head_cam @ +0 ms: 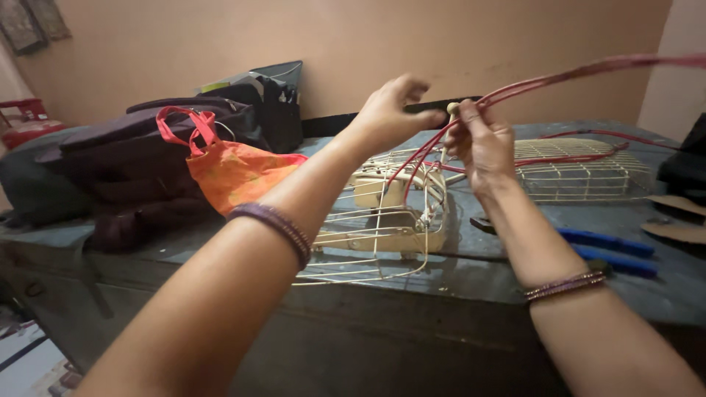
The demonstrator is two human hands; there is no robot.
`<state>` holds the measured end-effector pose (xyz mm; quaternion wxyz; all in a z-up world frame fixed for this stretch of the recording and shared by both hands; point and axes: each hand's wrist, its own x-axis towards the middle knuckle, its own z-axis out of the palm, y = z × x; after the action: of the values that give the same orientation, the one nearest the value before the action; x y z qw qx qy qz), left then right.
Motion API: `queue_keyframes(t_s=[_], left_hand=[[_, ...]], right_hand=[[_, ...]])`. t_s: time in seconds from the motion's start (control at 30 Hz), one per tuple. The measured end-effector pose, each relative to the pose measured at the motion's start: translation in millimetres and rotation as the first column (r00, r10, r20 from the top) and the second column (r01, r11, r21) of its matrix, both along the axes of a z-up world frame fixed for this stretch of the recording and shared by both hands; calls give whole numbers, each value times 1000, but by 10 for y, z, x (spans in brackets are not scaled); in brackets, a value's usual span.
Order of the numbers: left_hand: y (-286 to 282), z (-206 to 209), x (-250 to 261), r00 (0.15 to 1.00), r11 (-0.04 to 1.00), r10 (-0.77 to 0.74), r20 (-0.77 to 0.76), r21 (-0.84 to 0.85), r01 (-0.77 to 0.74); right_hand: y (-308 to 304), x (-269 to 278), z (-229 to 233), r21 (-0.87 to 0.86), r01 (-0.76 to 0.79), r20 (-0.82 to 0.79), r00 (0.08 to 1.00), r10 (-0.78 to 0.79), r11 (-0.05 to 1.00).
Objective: The person assembles an electric fan by threading red wires through the frame, attaching the motor housing, and fitting the wire cage. The person uses pliers to cut a wire and secures the components together.
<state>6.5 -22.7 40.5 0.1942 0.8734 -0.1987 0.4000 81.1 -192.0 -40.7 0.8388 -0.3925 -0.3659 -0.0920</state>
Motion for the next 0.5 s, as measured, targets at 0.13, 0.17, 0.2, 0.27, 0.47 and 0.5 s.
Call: queue_keyframes(t_s=[0.13, 0.17, 0.2, 0.27, 0.47, 0.5], left_hand=[[253, -200, -280, 925, 986, 146, -352, 123, -109], [290, -259, -335, 915, 981, 165, -369, 161, -112], [324, -318, -388, 905, 973, 184, -385, 199, -113], [328, -351, -434, 899, 972, 182, -399, 213, -102], [-33, -233, -527, 918, 996, 82, -388, 61, -63], [-138, -184, -548, 928, 997, 70, -367, 39, -60]], right_hand=[[-50, -23, 136, 142, 30, -55, 998, -22, 989], [-66, -59, 183, 163, 26, -60, 998, -16, 986], [-86, -103, 242, 169, 45, -27, 999, -42, 985], [-222, -212, 383, 178, 95, 41, 994, -104, 980], [-777, -702, 640, 236, 324, 37, 939, -342, 916], [-870, -789, 643, 241, 310, 28, 945, -326, 920]])
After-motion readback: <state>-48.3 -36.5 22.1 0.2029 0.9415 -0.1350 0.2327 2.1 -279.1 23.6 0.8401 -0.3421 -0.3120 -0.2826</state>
